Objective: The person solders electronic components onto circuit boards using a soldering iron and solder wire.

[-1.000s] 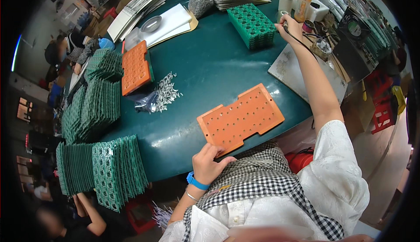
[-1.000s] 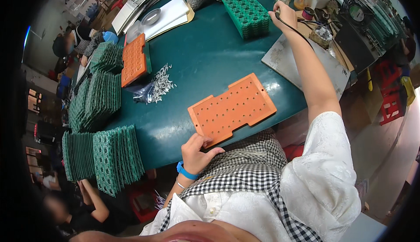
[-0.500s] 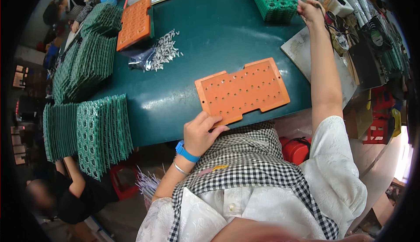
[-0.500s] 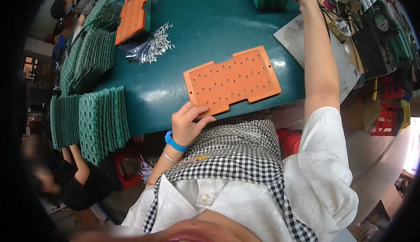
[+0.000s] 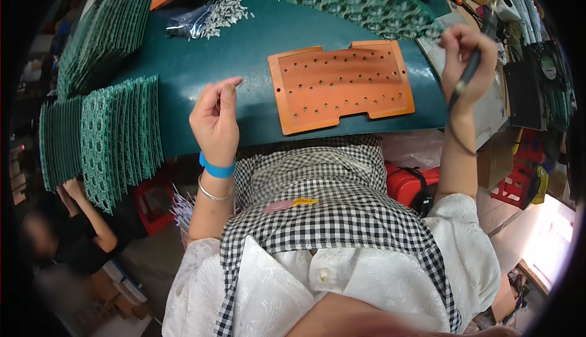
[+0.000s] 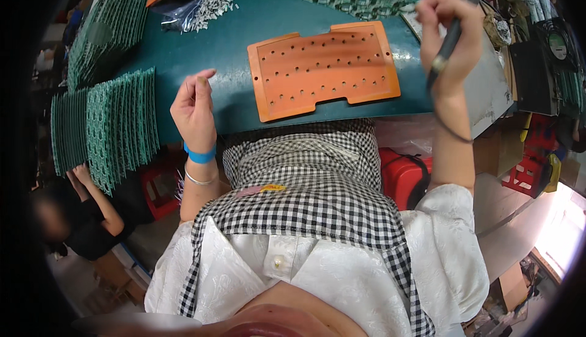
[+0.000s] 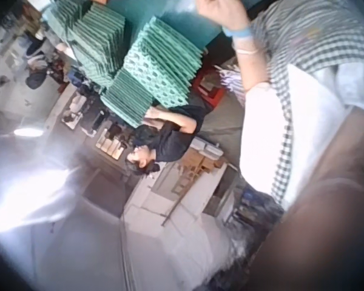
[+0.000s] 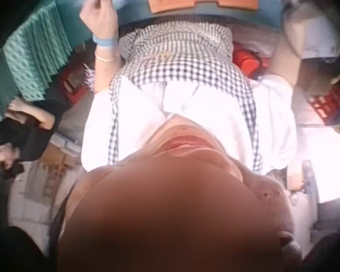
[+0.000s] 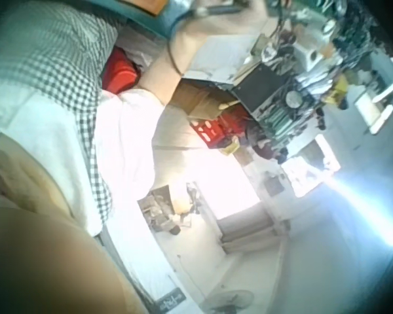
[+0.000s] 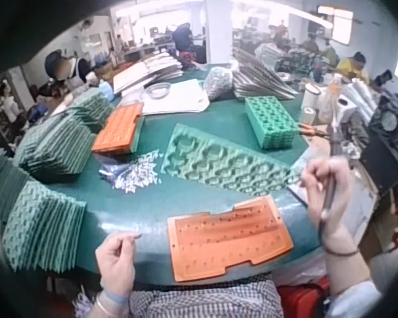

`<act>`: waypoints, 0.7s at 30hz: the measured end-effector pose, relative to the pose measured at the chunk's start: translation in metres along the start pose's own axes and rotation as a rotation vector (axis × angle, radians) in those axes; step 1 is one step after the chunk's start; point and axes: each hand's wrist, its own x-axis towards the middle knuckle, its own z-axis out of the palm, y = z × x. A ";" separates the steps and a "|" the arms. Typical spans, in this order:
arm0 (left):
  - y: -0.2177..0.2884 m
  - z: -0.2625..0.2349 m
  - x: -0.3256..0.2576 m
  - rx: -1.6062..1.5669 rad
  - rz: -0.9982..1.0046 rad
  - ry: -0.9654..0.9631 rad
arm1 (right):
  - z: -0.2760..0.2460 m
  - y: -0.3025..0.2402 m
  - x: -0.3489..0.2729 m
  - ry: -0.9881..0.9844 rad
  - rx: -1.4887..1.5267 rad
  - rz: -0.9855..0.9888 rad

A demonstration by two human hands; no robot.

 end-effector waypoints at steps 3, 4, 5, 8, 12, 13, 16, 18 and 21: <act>0.002 0.006 0.002 -0.026 0.047 -0.021 | -0.001 -0.015 -0.029 -0.109 -0.167 -0.211; 0.003 0.010 0.001 -0.083 0.032 -0.033 | -0.004 -0.018 -0.037 -0.172 -0.263 -0.336; 0.005 0.014 -0.001 -0.138 0.026 -0.026 | -0.009 -0.020 -0.044 -0.229 -0.259 -0.364; 0.008 0.024 -0.009 -0.200 0.015 -0.070 | -0.014 -0.022 -0.065 -0.244 -0.179 -0.386; 0.009 0.026 -0.020 0.073 -0.004 -0.221 | -0.019 -0.030 -0.092 -0.319 -0.259 -0.264; 0.007 0.027 -0.022 0.075 -0.018 -0.253 | -0.022 -0.032 -0.096 -0.321 -0.272 -0.238; 0.005 0.031 -0.025 0.157 0.133 -0.278 | -0.029 -0.035 -0.105 -0.362 -0.229 -0.066; 0.006 0.031 -0.026 0.130 0.114 -0.311 | -0.031 -0.032 -0.105 -0.269 -0.188 0.089; 0.009 0.030 -0.026 0.113 0.109 -0.353 | -0.034 -0.026 -0.100 -0.237 -0.229 0.188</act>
